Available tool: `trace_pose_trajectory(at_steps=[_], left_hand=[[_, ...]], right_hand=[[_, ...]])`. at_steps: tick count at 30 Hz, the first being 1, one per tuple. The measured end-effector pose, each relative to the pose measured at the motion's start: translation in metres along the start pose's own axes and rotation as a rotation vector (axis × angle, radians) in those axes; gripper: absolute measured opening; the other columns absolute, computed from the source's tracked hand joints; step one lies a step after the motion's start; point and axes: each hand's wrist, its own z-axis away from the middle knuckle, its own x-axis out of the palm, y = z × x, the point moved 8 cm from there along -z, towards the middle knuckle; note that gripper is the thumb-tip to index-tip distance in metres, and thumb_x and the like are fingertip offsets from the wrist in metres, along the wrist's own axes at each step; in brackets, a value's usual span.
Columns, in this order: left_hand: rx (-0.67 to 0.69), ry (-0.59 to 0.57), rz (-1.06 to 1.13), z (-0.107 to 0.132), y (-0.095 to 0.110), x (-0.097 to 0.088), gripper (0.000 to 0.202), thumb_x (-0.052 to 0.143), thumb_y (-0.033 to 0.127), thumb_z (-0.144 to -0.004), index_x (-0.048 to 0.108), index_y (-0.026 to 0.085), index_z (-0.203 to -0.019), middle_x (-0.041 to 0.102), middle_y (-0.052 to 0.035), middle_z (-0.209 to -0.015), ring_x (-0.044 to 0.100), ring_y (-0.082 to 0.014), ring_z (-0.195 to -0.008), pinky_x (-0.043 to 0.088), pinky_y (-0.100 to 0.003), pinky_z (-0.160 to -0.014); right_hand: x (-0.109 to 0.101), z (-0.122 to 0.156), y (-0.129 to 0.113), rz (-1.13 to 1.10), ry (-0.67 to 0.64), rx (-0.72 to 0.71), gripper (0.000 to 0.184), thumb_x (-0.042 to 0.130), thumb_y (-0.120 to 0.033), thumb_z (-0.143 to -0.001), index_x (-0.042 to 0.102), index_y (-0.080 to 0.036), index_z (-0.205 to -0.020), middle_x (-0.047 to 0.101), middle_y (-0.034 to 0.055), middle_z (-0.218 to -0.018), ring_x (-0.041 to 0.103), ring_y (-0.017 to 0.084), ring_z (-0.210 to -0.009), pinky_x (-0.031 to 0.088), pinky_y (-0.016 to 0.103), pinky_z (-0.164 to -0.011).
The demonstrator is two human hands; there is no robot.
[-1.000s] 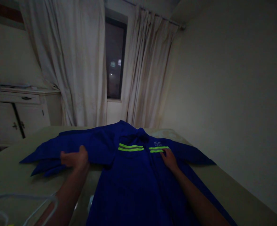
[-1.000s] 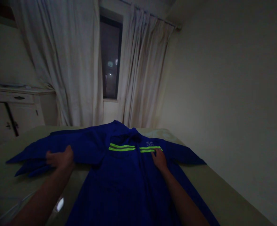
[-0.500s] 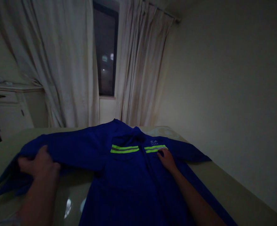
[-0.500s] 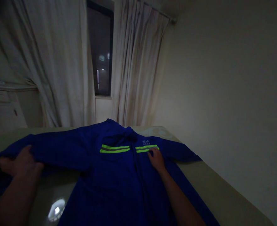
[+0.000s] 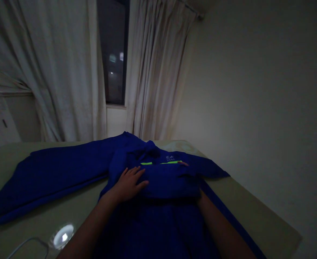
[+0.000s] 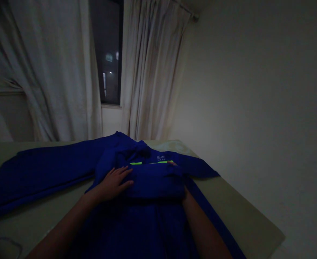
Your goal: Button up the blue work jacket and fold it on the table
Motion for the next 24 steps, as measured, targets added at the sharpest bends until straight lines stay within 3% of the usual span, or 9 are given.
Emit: trace_pose_trajectory(at_steps=[2, 6, 10, 13, 16, 18, 20, 22, 24], left_hand=[[-0.07, 0.032, -0.066, 0.001, -0.016, -0.009, 0.068, 0.036, 0.061, -0.105, 0.052, 0.018, -0.156, 0.044, -0.0197, -0.164, 0.039, -0.0373, -0.154, 0.021, -0.061, -0.128], [-0.124, 0.034, -0.159, 0.002, -0.034, -0.015, 0.076, 0.056, 0.056, -0.096, 0.05, 0.011, -0.157, 0.042, -0.0252, -0.163, 0.038, -0.0414, -0.153, 0.028, -0.055, -0.126], [-0.223, 0.005, -0.177, 0.007, -0.044, -0.012, 0.085, 0.061, 0.063, -0.089, 0.047, 0.016, -0.159, 0.039, -0.0258, -0.165, 0.035, -0.0455, -0.154, 0.022, -0.064, -0.126], [-0.223, -0.038, -0.119, 0.009, -0.034, -0.009, 0.092, 0.063, 0.068, -0.085, 0.046, 0.018, -0.16, 0.034, -0.0251, -0.167, 0.029, -0.0459, -0.156, 0.012, -0.07, -0.126], [-0.115, -0.071, 0.021, 0.006, -0.004, -0.008, 0.114, 0.078, 0.07, -0.07, 0.037, 0.02, -0.164, 0.031, -0.0205, -0.17, 0.024, -0.0447, -0.159, 0.011, -0.068, -0.127], [-0.018, 0.01, 0.164, 0.002, 0.018, -0.017, 0.12, 0.084, 0.064, -0.065, 0.034, 0.022, -0.165, 0.036, -0.0175, -0.169, 0.032, -0.0431, -0.156, 0.022, -0.063, -0.127], [0.07, 0.172, 0.342, -0.002, 0.029, -0.038, 0.093, 0.075, 0.052, -0.077, 0.044, 0.023, -0.16, 0.05, -0.0146, -0.162, 0.048, -0.0383, -0.147, 0.037, -0.055, -0.122], [0.067, 0.349, 0.502, -0.002, 0.015, -0.065, 0.058, 0.059, 0.039, -0.086, 0.062, 0.022, -0.142, 0.068, -0.0126, -0.142, 0.063, -0.0341, -0.129, 0.048, -0.049, -0.112], [-0.072, 0.528, 0.614, 0.007, -0.025, -0.092, 0.045, 0.051, 0.035, -0.088, 0.069, 0.018, -0.126, 0.076, -0.0126, -0.12, 0.07, -0.0333, -0.113, 0.055, -0.049, -0.102]], right_hand=[[-0.007, -0.002, 0.002, -0.073, 0.021, 0.075, 0.035, 0.062, -0.042, -0.105, 0.066, -0.02, -0.131, 0.068, 0.0117, -0.127, 0.069, 0.025, -0.107, 0.062, 0.043, -0.09], [-0.01, -0.004, -0.011, -0.193, -0.11, 0.164, 0.056, 0.047, -0.062, -0.104, 0.069, -0.015, -0.127, 0.075, 0.0104, -0.092, 0.073, 0.023, -0.078, 0.058, 0.032, -0.067], [-0.001, 0.01, -0.039, -0.144, -0.407, 0.105, 0.047, 0.087, -0.054, -0.073, 0.077, -0.02, -0.103, 0.076, 0.0059, -0.094, 0.071, 0.022, -0.085, 0.053, 0.03, -0.072], [0.0, 0.016, -0.063, 0.046, -0.414, 0.011, 0.038, 0.098, -0.03, -0.052, 0.075, -0.02, -0.08, 0.07, 0.0008, -0.076, 0.065, 0.022, -0.078, 0.051, 0.032, -0.073], [0.005, 0.01, -0.104, -0.01, -0.364, -0.06, 0.024, 0.086, -0.037, -0.073, 0.074, -0.019, -0.082, 0.067, 0.0, -0.073, 0.063, 0.019, -0.074, 0.049, 0.031, -0.071], [0.012, -0.001, -0.145, -0.298, -0.328, -0.104, 0.03, 0.077, -0.047, -0.085, 0.075, -0.019, -0.097, 0.072, 0.0017, -0.083, 0.066, 0.018, -0.076, 0.051, 0.03, -0.072], [0.025, -0.013, -0.19, -0.66, -0.359, -0.165, 0.043, 0.075, -0.054, -0.088, 0.073, -0.02, -0.115, 0.076, 0.0055, -0.101, 0.071, 0.018, -0.086, 0.055, 0.03, -0.078], [0.041, -0.027, -0.228, -0.852, -0.44, -0.245, 0.056, 0.073, -0.057, -0.091, 0.067, -0.021, -0.134, 0.075, 0.0098, -0.122, 0.073, 0.021, -0.104, 0.058, 0.034, -0.091], [0.055, -0.05, -0.239, -0.759, -0.392, -0.272, 0.059, 0.064, -0.059, -0.096, 0.06, -0.024, -0.144, 0.071, 0.0109, -0.134, 0.071, 0.022, -0.117, 0.057, 0.037, -0.099]])
